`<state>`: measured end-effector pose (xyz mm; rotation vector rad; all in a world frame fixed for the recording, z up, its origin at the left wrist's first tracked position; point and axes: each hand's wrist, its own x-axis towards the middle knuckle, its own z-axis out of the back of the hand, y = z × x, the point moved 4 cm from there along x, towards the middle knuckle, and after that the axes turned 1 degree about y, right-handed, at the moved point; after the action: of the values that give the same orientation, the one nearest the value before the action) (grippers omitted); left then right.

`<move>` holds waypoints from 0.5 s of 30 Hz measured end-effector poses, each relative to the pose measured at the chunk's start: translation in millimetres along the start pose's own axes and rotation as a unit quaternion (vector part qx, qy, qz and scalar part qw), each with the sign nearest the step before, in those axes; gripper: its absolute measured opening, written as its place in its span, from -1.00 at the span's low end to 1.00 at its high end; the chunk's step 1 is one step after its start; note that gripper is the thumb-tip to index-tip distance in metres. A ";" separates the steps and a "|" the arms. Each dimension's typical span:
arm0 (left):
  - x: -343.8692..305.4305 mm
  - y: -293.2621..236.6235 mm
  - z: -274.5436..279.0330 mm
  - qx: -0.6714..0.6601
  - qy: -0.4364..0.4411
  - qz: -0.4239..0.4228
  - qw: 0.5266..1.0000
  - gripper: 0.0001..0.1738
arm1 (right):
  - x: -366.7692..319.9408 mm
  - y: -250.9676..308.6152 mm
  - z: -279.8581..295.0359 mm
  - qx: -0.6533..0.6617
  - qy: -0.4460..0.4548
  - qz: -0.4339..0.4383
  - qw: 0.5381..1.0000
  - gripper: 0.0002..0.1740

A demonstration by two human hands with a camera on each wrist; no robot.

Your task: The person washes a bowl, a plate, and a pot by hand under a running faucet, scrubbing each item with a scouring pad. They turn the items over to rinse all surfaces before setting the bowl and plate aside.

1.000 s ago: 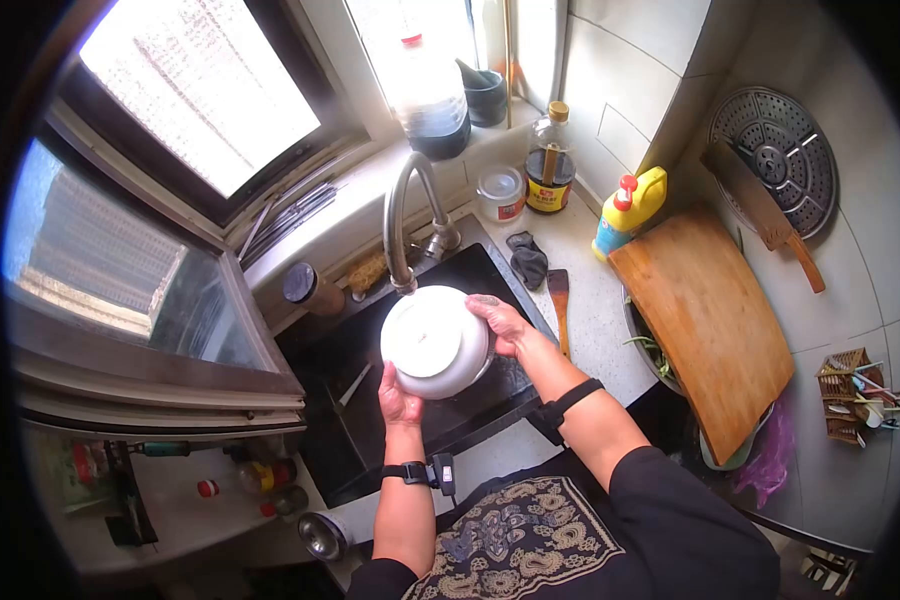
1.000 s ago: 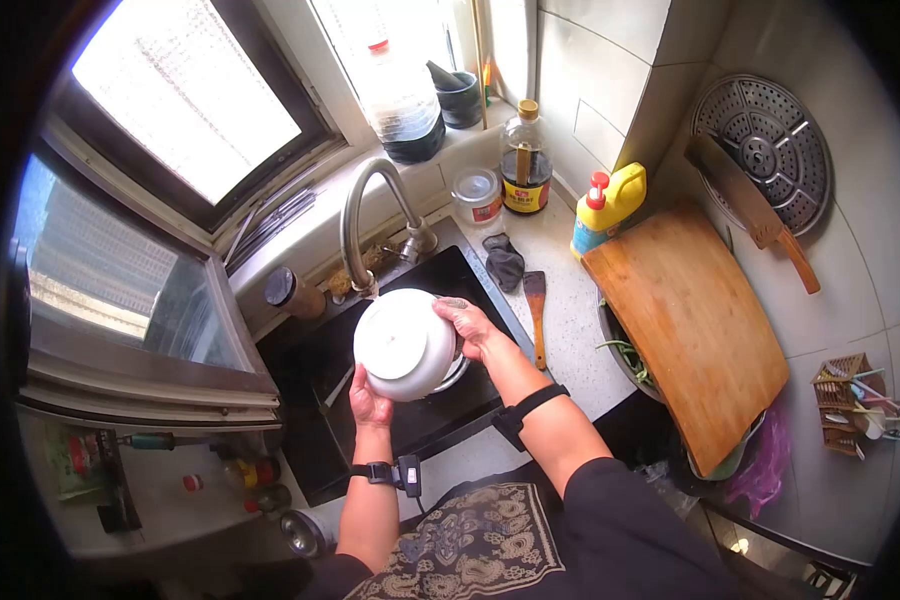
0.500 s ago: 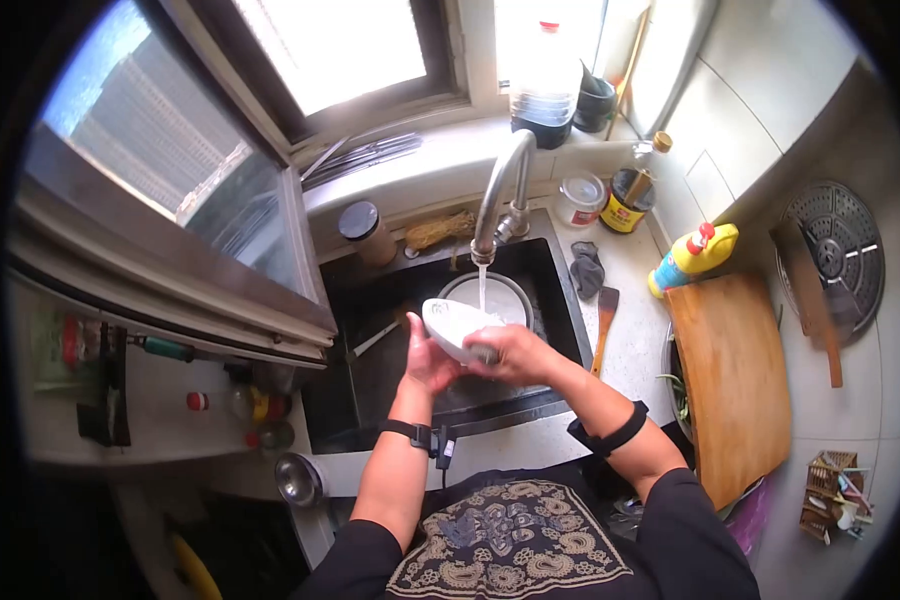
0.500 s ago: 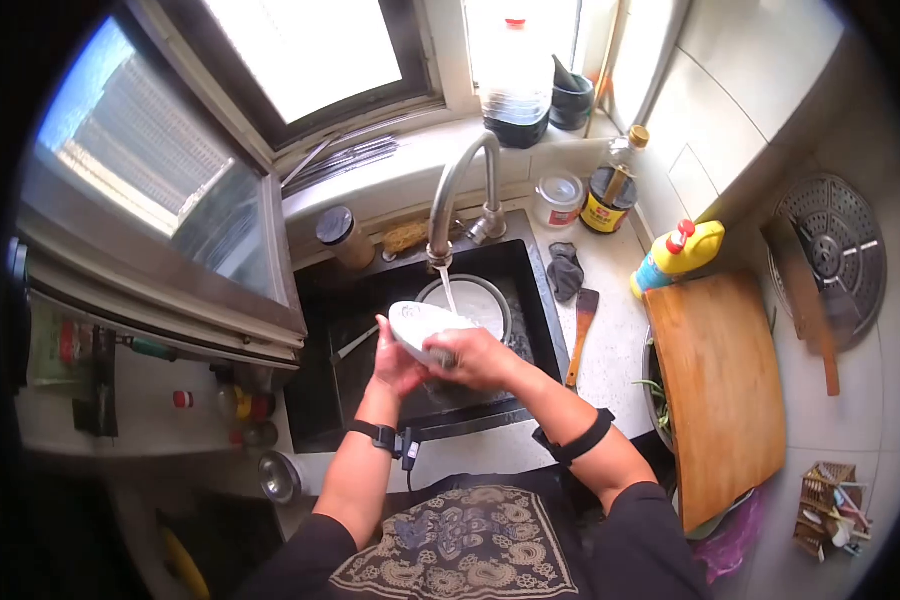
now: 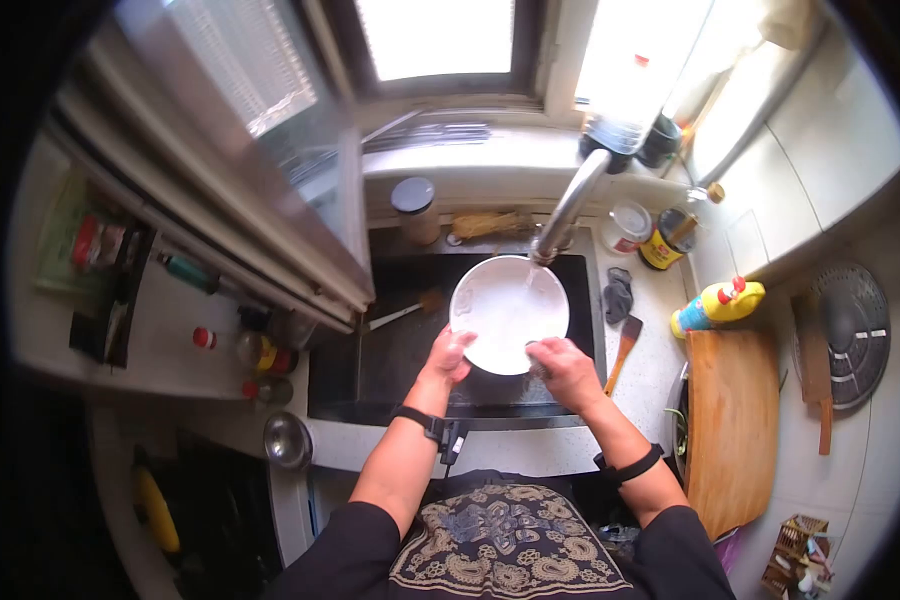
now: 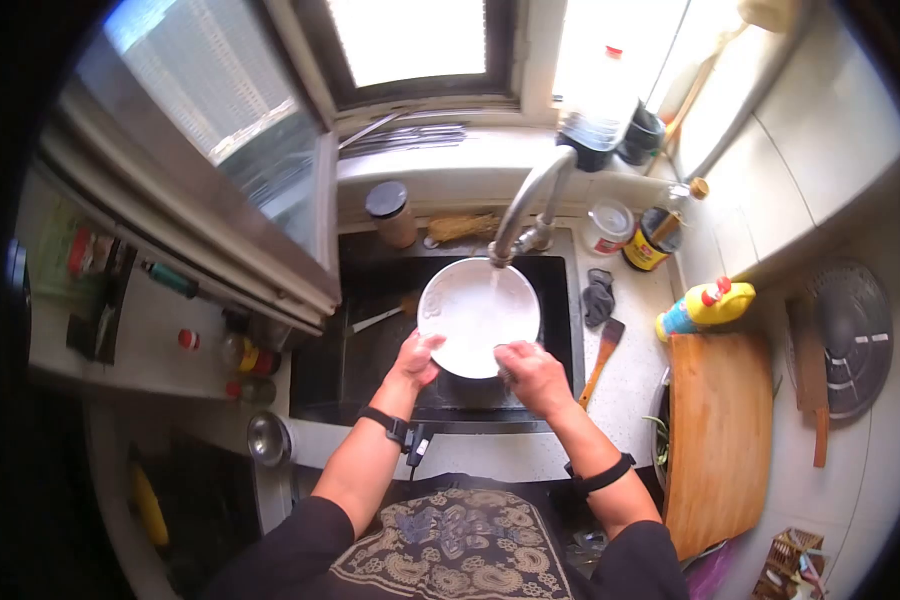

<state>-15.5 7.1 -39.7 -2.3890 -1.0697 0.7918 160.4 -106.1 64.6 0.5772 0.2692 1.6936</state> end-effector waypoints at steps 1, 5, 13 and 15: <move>0.7 -3.0 -3.3 0.030 0.029 -0.023 0.999 -0.39 | -1.3 -4.2 -1.0 0.030 -0.023 -0.029 0.999 -0.67; 13.1 -19.0 2.5 0.442 -0.055 -0.179 0.877 -0.34 | -9.9 -19.7 -13.6 0.115 -0.058 -0.117 0.985 -0.63; -90.5 -60.9 44.6 0.419 -0.169 -0.282 0.846 -0.41 | -33.8 -21.0 -44.6 0.237 0.021 -0.229 0.944 -0.63; -134.6 -68.5 54.7 0.197 -0.135 -0.178 0.955 -0.35 | -32.1 -19.1 -54.0 0.272 0.042 -0.241 0.931 -0.63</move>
<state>-161.0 -46.7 1.9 -1.7285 -1.2605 1.0977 152.4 -125.8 2.5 0.7698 0.8879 1.1546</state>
